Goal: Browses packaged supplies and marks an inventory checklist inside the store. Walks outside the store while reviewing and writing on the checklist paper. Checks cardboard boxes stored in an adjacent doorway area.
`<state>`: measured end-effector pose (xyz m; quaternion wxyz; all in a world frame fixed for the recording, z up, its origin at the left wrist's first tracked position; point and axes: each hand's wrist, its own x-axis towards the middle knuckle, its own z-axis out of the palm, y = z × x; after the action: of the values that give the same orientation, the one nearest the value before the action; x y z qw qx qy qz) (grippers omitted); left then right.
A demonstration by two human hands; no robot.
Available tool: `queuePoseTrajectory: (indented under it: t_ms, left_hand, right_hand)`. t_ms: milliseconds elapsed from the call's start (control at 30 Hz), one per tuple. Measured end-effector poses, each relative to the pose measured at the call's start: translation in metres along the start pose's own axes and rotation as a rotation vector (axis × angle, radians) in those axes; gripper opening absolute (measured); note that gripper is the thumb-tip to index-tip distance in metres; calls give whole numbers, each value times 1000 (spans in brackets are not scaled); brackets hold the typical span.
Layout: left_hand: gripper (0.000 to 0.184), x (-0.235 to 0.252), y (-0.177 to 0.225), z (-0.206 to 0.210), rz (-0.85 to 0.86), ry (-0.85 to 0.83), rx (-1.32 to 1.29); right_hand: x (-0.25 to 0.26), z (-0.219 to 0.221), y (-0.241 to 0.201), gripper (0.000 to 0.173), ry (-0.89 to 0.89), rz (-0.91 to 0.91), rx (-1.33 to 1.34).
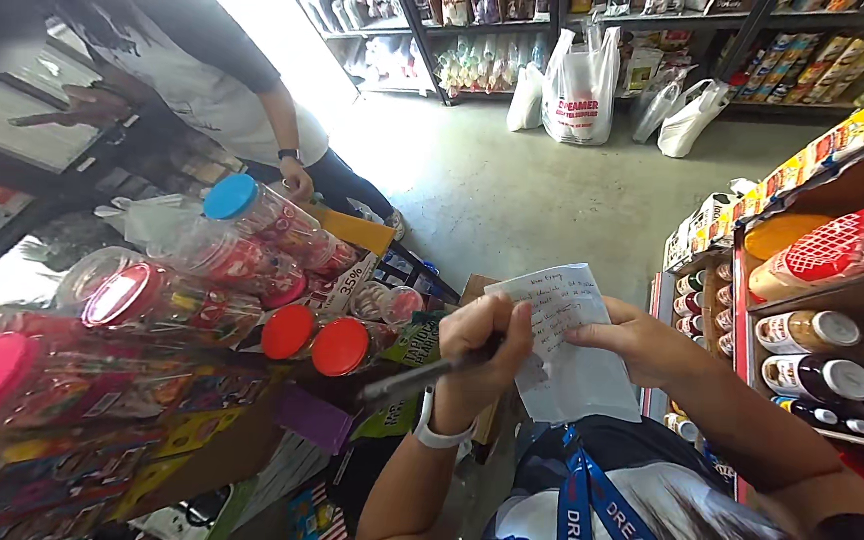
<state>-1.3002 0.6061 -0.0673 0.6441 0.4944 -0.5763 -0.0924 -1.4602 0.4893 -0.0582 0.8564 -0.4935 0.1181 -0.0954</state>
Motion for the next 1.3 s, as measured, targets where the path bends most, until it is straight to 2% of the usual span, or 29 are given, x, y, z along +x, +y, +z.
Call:
queuePoseTrajectory:
  t_ms: [167, 300, 467, 700, 967, 1300]
  left_hand:
    - [27, -12, 16, 15, 140, -47, -25]
    - [21, -11, 5, 23, -9, 19, -94]
    - [26, -10, -2, 34, -22, 174, -98]
    - [32, -10, -5, 26, 98, -11, -16]
    - [34, -8, 0, 31, 145, 21, 77]
    - [33, -10, -1, 30, 107, 3, 29]
  right_hand:
    - [-2, 3, -3, 27, 59, 28, 6]
    - [-5, 6, -3, 24, 58, 21, 85]
    - [-10, 0, 14, 40, -93, -114, 118]
    - [-18, -5, 8, 42, -137, -166, 85]
    - [-21, -4, 7, 42, -185, -192, 64]
    - [-22, -2, 8, 46, -183, -200, 59]
